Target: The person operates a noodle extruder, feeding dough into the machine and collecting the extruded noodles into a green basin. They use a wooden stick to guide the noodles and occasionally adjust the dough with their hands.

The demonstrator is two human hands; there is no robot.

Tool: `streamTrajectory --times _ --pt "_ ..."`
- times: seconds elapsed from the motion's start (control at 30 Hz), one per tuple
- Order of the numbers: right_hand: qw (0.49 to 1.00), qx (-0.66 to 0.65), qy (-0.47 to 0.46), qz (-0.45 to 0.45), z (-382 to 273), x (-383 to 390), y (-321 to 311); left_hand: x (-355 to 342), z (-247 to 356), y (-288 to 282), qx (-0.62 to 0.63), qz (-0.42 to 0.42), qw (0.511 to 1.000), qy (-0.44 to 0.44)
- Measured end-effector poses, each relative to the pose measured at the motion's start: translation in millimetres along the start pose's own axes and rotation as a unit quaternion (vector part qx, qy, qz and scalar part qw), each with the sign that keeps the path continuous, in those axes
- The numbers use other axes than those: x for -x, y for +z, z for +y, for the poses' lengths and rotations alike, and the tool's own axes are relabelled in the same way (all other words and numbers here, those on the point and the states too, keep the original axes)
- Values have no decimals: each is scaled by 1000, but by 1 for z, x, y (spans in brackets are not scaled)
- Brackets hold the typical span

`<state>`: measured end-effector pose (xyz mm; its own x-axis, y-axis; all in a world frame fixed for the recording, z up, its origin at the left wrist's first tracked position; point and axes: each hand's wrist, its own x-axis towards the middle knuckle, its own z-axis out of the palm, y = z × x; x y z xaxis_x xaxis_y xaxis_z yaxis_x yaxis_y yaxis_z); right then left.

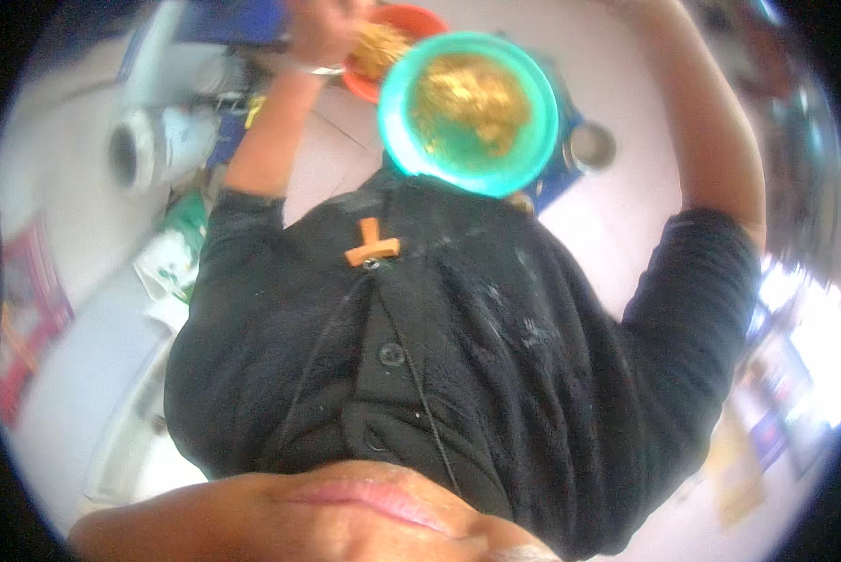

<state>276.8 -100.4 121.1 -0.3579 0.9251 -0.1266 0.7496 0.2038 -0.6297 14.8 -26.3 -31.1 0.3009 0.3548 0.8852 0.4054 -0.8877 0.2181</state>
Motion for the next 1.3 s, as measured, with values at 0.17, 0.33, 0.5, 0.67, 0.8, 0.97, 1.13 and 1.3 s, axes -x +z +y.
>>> streamTrajectory --times 0.17,0.33,0.5,0.67,0.8,0.97,1.13,1.3 --pt "948 -56 300 95 112 210 71 59 -32 -22 13 -113 987 -110" --pt "748 -273 573 194 182 337 189 74 -49 -15 94 -124 955 -251" --pt "578 -441 652 217 308 403 350 55 -55 -15 -56 -173 974 -136" --pt "312 -623 603 389 373 372 439 36 -43 -12 -111 -208 965 -112" --pt "385 -562 630 371 384 356 439 37 -52 -17 -162 -203 964 -61" --pt "765 -133 624 80 380 379 422 36 -28 -6 -193 -192 954 -127" --pt "770 -193 593 134 289 355 288 40 -14 -11 -111 -136 976 -131" --pt "885 -166 335 277 145 260 136 40 -13 1 -130 -113 978 -120"
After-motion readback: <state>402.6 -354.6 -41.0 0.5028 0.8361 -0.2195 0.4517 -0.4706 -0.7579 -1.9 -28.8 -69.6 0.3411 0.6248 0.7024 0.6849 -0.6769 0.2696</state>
